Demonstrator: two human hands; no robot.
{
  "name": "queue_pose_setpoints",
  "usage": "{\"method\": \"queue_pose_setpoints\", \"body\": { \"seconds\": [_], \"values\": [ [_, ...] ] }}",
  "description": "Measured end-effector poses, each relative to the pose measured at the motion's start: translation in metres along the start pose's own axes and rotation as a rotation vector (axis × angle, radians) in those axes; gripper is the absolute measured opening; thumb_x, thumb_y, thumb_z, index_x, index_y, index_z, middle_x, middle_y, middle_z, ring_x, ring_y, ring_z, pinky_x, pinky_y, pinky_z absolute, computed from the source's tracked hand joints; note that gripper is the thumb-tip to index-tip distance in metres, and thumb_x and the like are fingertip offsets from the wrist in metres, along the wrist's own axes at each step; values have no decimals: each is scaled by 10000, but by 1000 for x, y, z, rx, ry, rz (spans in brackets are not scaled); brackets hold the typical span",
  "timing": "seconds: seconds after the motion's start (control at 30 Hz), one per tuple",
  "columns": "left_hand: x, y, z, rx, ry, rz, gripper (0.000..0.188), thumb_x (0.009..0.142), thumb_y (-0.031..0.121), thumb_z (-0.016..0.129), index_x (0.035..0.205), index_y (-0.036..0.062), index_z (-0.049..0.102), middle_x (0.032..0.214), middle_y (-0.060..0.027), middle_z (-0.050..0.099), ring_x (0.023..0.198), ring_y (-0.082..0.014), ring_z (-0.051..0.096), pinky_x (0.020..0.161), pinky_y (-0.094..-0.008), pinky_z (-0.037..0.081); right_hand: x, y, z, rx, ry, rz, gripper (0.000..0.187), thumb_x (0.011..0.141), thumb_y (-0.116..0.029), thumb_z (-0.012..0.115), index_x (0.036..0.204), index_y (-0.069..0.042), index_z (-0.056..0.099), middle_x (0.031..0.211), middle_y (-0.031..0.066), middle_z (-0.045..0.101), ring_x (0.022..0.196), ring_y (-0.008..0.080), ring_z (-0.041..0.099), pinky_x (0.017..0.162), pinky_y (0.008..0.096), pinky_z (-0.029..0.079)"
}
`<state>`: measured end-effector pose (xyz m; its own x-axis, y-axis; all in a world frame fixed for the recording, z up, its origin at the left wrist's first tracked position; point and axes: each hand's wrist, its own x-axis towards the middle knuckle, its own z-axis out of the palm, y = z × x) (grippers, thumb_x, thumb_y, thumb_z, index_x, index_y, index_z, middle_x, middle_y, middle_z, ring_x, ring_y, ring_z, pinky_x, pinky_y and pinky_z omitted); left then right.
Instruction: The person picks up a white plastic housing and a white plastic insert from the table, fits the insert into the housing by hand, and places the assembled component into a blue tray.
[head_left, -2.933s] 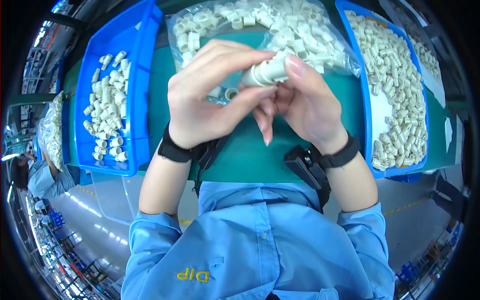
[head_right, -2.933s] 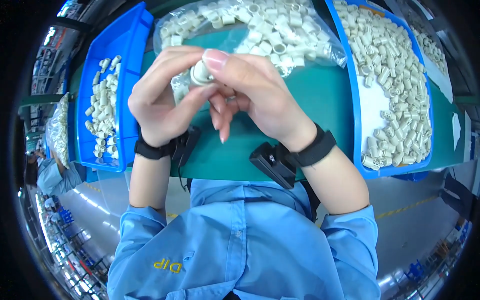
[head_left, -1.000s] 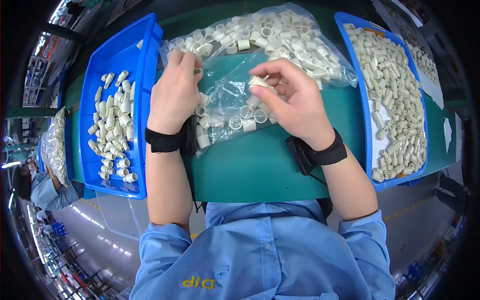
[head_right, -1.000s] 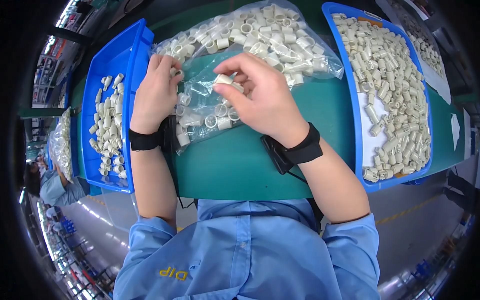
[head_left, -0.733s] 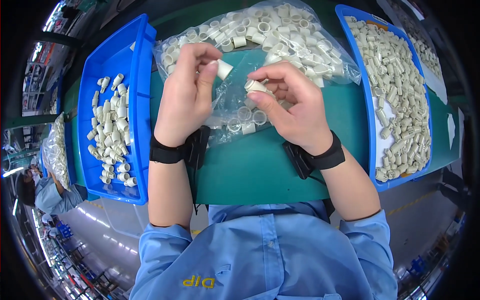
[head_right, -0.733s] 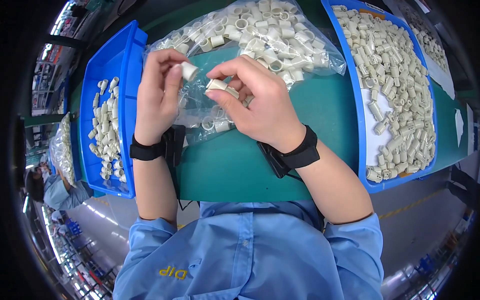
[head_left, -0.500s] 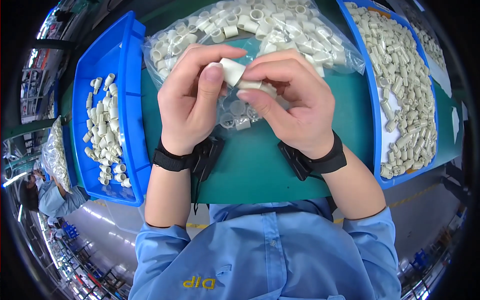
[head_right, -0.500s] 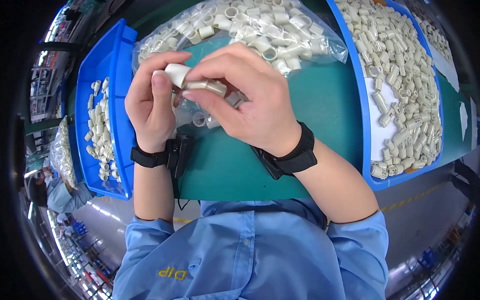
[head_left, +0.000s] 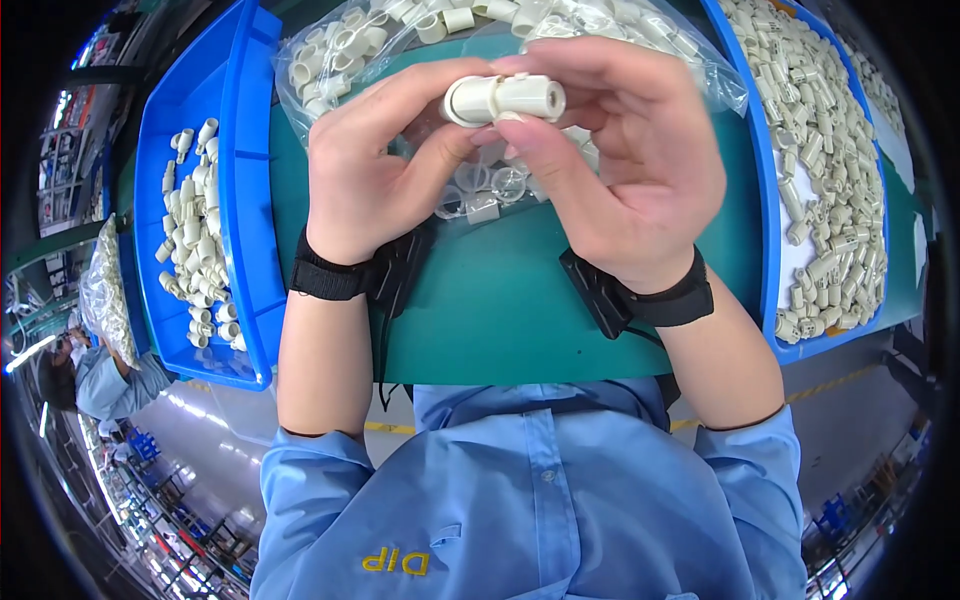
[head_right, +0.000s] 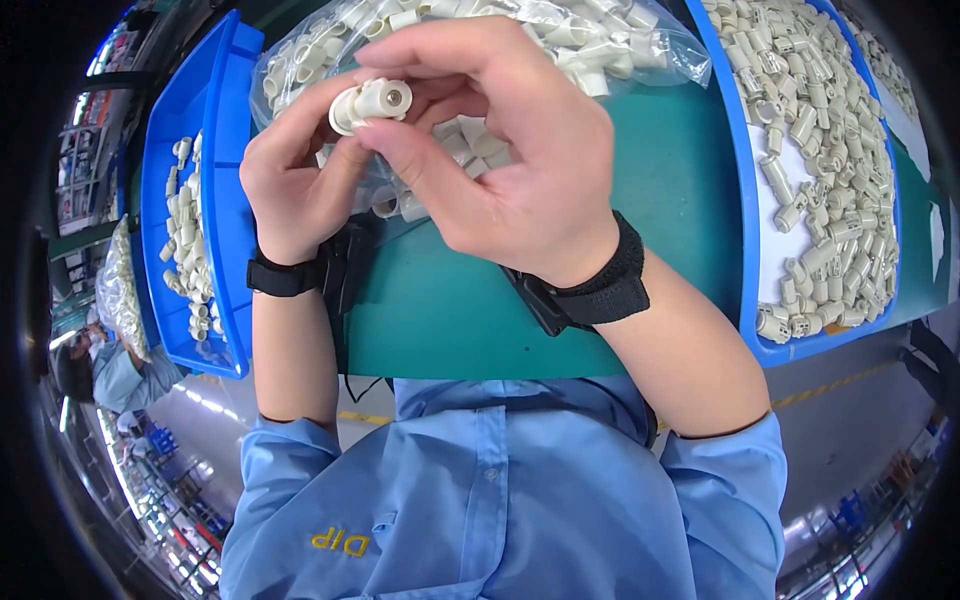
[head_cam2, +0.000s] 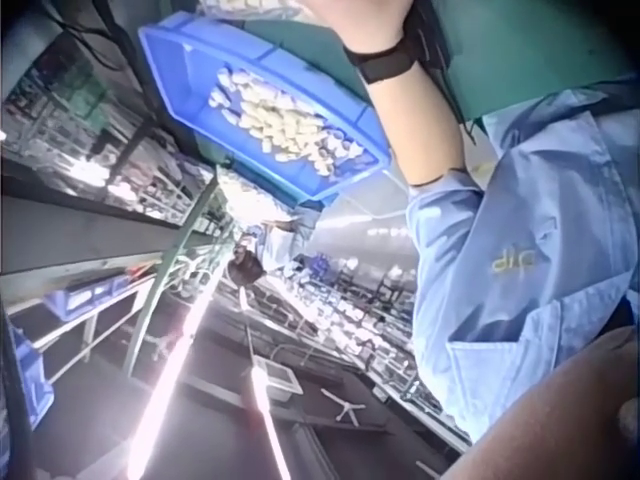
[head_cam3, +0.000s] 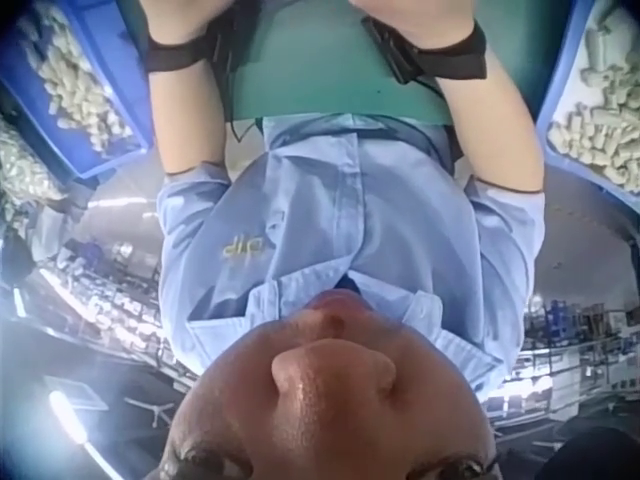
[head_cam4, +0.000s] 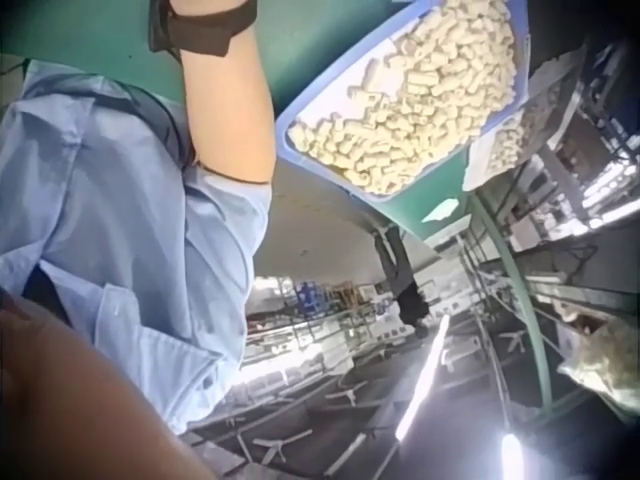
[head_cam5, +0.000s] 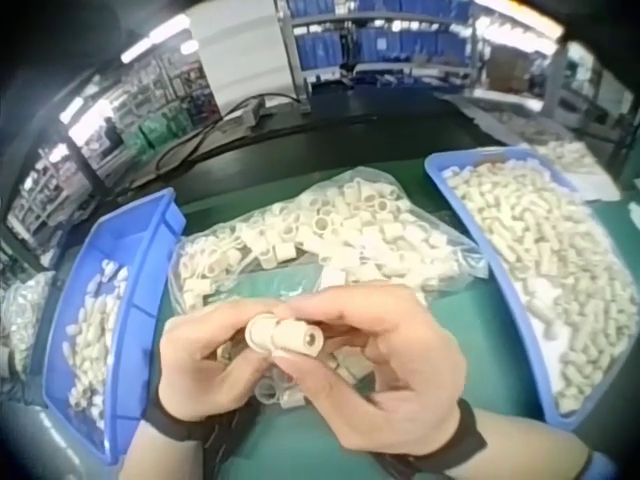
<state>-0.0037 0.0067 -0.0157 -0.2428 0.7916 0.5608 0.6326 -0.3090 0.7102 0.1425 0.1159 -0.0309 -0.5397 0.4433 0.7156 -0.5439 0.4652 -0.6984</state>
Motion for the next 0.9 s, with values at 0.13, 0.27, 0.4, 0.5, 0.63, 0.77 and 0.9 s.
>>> {"method": "queue_pose_setpoints", "body": {
  "seconds": [0.13, 0.27, 0.4, 0.5, 0.63, 0.77, 0.9],
  "values": [
    [8, -7, -6, 13, 4, 190, 341, 768, -63, 736, 1097, 25, 715, 931, -66, 702, 674, -91, 610, 542, -209, 464, -4, -2, 0, 46, -6, -122, 428, 841, 103, 699, 1215, 106, 491, 1113, 217, 624, 989, 251, 682, 818, 336, 600],
    [-1, -18, -16, 47, 39, 211, 336, 817, 0, 738, 1144, -43, 674, 1042, -119, 696, 847, -159, 647, 716, -267, 510, 0, -11, 4, 128, 45, -228, 438, 790, 127, 737, 1172, 91, 526, 1110, 212, 622, 953, 265, 687, 794, 349, 602],
    [4, 18, -8, -45, 131, -125, 305, 844, 39, 732, 1124, -72, 682, 988, -178, 714, 873, -213, 694, 779, -287, 539, 1, -16, -5, -138, -47, -291, 422, 748, 109, 776, 1119, 76, 577, 1080, 206, 632, 887, 255, 688, 716, 318, 577],
    [-2, 42, 14, -113, 244, -317, 277, 840, 22, 715, 1102, -69, 699, 921, -192, 725, 833, -222, 706, 753, -279, 537, 3, -19, -15, -334, -114, -345, 411, 717, 95, 805, 1079, 64, 615, 1057, 201, 639, 837, 247, 689, 657, 295, 557],
    [5, 45, 11, -86, 284, -371, 275, 833, -25, 681, 1104, -68, 702, 885, -181, 729, 813, -216, 704, 724, -271, 532, 13, -35, -10, -455, -205, -300, 387, 698, 98, 802, 1047, 64, 637, 944, 176, 658, 763, 237, 680, 633, 280, 538],
    [13, 22, 0, -40, 115, -159, 300, 817, -57, 662, 1114, -60, 704, 868, -163, 733, 793, -203, 700, 701, -265, 526, 23, -52, -4, -612, -331, -240, 358, 672, 103, 798, 1003, 65, 668, 793, 143, 682, 664, 224, 669, 601, 260, 513],
    [29, -35, 22, -430, 224, 509, 340, 792, -79, 656, 1126, -43, 708, 875, -145, 739, 775, -194, 694, 692, -264, 524, 28, -19, -13, -430, -284, -338, 352, 683, 111, 793, 1008, 71, 664, 777, 142, 674, 655, 213, 662, 605, 253, 512]
  ]
}}
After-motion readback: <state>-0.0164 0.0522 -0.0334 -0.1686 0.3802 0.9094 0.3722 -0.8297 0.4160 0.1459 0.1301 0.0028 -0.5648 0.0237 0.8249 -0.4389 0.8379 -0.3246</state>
